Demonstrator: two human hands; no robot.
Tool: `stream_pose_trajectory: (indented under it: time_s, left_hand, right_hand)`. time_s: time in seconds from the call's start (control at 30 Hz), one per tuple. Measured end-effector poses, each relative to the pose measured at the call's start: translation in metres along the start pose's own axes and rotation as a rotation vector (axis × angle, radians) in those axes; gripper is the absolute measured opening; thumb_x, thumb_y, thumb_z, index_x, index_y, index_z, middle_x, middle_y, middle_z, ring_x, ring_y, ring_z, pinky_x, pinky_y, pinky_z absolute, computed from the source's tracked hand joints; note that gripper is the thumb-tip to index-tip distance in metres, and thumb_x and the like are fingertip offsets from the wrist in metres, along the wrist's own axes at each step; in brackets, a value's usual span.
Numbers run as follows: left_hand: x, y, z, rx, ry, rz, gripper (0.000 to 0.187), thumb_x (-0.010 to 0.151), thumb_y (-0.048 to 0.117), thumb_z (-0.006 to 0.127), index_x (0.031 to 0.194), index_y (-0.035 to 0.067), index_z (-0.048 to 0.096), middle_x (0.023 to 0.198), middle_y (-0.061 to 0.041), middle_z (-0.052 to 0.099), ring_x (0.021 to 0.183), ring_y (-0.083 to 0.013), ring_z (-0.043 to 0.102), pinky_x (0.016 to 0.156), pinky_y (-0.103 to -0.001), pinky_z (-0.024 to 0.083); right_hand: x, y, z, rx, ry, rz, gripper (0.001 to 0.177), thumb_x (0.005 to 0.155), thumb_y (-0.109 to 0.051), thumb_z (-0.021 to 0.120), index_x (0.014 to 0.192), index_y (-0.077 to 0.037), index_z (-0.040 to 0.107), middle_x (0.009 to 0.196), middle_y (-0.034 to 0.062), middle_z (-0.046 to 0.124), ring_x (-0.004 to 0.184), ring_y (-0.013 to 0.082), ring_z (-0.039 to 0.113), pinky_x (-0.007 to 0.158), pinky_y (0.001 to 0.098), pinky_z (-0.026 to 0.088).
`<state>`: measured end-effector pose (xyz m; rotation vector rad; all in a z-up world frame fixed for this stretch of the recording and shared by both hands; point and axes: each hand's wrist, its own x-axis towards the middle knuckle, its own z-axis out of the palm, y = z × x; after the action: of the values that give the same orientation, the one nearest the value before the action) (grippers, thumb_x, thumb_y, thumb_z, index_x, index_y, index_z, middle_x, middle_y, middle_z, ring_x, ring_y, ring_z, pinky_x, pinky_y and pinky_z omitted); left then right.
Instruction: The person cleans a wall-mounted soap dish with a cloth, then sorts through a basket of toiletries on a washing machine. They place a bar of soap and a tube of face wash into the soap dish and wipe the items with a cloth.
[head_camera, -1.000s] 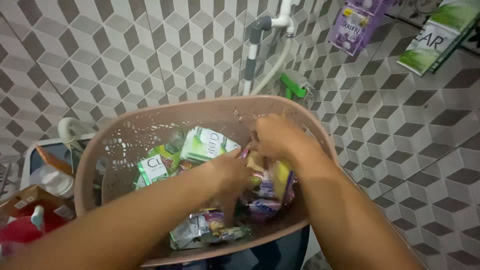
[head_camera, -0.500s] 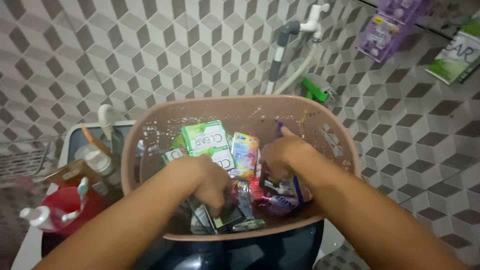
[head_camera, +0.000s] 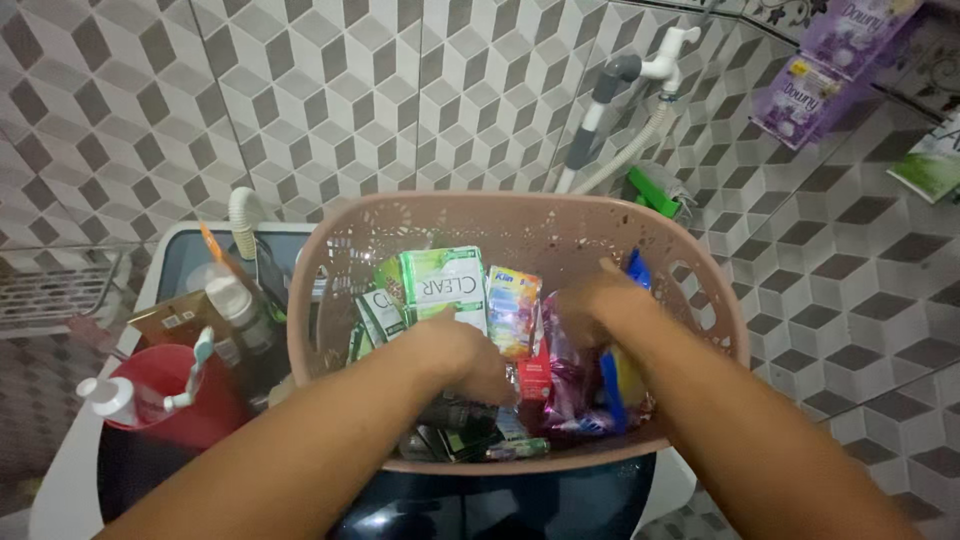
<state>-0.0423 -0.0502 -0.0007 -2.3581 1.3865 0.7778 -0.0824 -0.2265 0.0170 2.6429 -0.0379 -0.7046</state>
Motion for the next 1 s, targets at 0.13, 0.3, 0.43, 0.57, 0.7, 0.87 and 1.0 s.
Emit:
stream_pose_trajectory:
  time_s: [0.13,0.3,0.43,0.57,0.7,0.87,1.0]
  left_hand:
    - [0.003,-0.004,0.001,-0.029,-0.007,-0.085,0.066,0.086,0.056,0.050,0.136,0.018,0.069,0.142,-0.014,0.064,0.132,-0.0310,0.061,0.113,-0.044,0.046]
    - [0.007,-0.016,0.003,-0.182,0.129,-0.137,0.074,0.081,0.048,0.071,0.140,0.006,0.056,0.131,-0.018,0.068,0.119,-0.0317,0.068,0.101,-0.043,0.054]
    - [0.011,-0.018,0.001,-0.141,0.155,-0.088,0.075,0.073,0.060,0.078,0.123,0.004,0.077,0.119,-0.015,0.075,0.105,-0.0312,0.073,0.092,-0.042,0.057]
    - [0.006,-0.024,-0.005,-0.147,0.317,-0.026,0.070,0.066,0.055,0.082,0.113,0.003,0.076,0.109,-0.017,0.076,0.099,-0.0325,0.074,0.086,-0.045,0.058]
    - [0.000,-0.036,-0.020,-0.050,1.047,0.181,0.051,0.068,0.022,0.076,0.111,-0.003,0.063,0.100,-0.025,0.071,0.091,-0.0442,0.070,0.076,-0.050,0.057]
    - [0.002,-0.051,-0.027,0.081,0.781,0.071,0.032,0.088,0.034,0.066,0.103,0.007,0.075,0.105,-0.021,0.071,0.105,-0.0423,0.068,0.087,-0.052,0.055]
    - [0.019,-0.061,-0.027,0.038,0.386,-0.109,0.038,0.088,0.041,0.064,0.108,0.013,0.078,0.118,-0.019,0.070,0.114,-0.0390,0.068,0.097,-0.050,0.054]
  right_hand:
    - [0.000,0.016,0.000,0.074,-0.007,0.121,0.057,0.072,-0.030,0.082,0.127,-0.022,0.069,0.127,0.0123,0.066,0.124,0.0315,0.059,0.104,0.0516,0.041]
    - [0.007,0.010,0.006,0.137,0.010,0.088,0.060,0.073,-0.031,0.082,0.129,-0.019,0.066,0.124,0.0140,0.069,0.119,0.0322,0.064,0.100,0.0481,0.047]
    - [0.015,0.002,0.013,0.257,0.067,-0.029,0.064,0.073,-0.032,0.083,0.131,-0.016,0.064,0.122,0.0154,0.071,0.115,0.0327,0.068,0.096,0.0454,0.051]
    - [0.021,-0.006,0.009,0.660,0.236,-0.150,0.067,0.073,-0.032,0.083,0.134,-0.013,0.062,0.120,0.0168,0.073,0.111,0.0332,0.072,0.093,0.0426,0.056]
    - [0.015,-0.005,0.001,0.912,0.375,-0.339,0.071,0.063,-0.015,0.086,0.130,-0.012,0.063,0.116,0.0135,0.073,0.101,0.0301,0.073,0.087,0.0419,0.057]
    - [0.007,0.004,-0.008,0.939,-0.071,-0.336,0.043,0.085,-0.005,0.076,0.127,-0.015,0.079,0.099,0.0287,0.075,0.077,0.0361,0.067,0.072,0.0482,0.050]
    - [0.016,-0.004,0.001,0.920,-0.145,-1.043,0.037,0.087,0.004,0.067,0.121,-0.007,0.078,0.132,0.0096,0.070,0.119,0.0155,0.064,0.100,0.0329,0.048]
